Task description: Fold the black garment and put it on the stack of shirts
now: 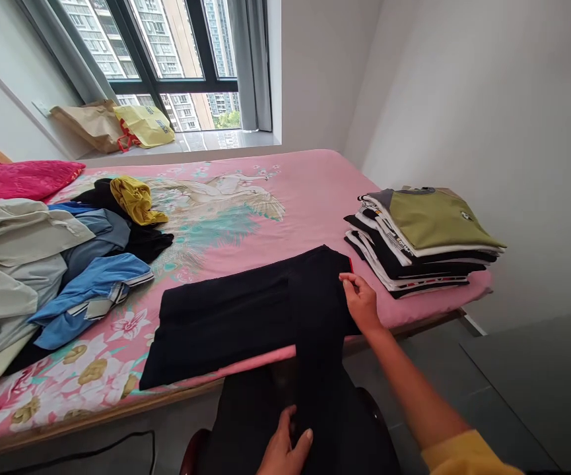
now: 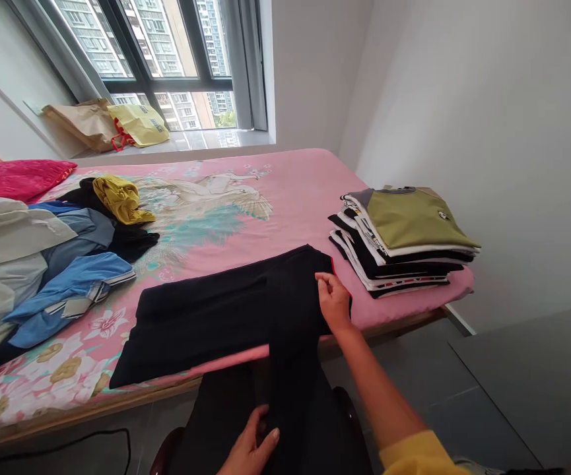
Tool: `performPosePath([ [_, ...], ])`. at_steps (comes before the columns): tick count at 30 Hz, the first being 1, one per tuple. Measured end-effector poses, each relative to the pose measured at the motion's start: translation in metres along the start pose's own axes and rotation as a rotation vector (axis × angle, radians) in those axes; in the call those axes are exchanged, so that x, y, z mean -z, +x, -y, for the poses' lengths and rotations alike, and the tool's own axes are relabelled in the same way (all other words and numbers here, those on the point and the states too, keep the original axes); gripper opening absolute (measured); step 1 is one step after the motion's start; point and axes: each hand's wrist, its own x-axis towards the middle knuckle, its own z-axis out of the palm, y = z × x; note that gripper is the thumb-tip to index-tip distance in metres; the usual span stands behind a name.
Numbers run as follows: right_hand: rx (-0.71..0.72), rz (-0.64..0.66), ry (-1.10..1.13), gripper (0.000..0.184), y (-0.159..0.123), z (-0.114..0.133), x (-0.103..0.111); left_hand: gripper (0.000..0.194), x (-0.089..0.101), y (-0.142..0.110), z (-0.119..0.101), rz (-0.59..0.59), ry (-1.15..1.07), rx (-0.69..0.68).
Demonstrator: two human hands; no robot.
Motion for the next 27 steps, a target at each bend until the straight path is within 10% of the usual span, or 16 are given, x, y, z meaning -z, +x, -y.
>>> performPosePath([
  [6, -0.007, 0.075, -0.002, 0.021, -0.128, -0.008, 0.025, 0.069, -0.002, 0.001, 0.002, 0.020, -0.020, -0.002],
  [14, 0.187, 0.765, -0.300, 0.064, -0.218, 0.003, 0.059, 0.095, -0.004, -0.011, 0.022, -0.030, 0.595, -0.506],
  [19, 0.156, 0.730, -0.346, 0.039, -0.219, 0.006, 0.057, 0.078, -0.005, -0.006, 0.016, -0.109, 0.757, -0.855],
  [27, 0.157, 0.441, -0.201, 0.028, -0.217, -0.003, 0.053, 0.025, -0.011, 0.003, -0.001, -0.330, 0.676, -0.812],
])
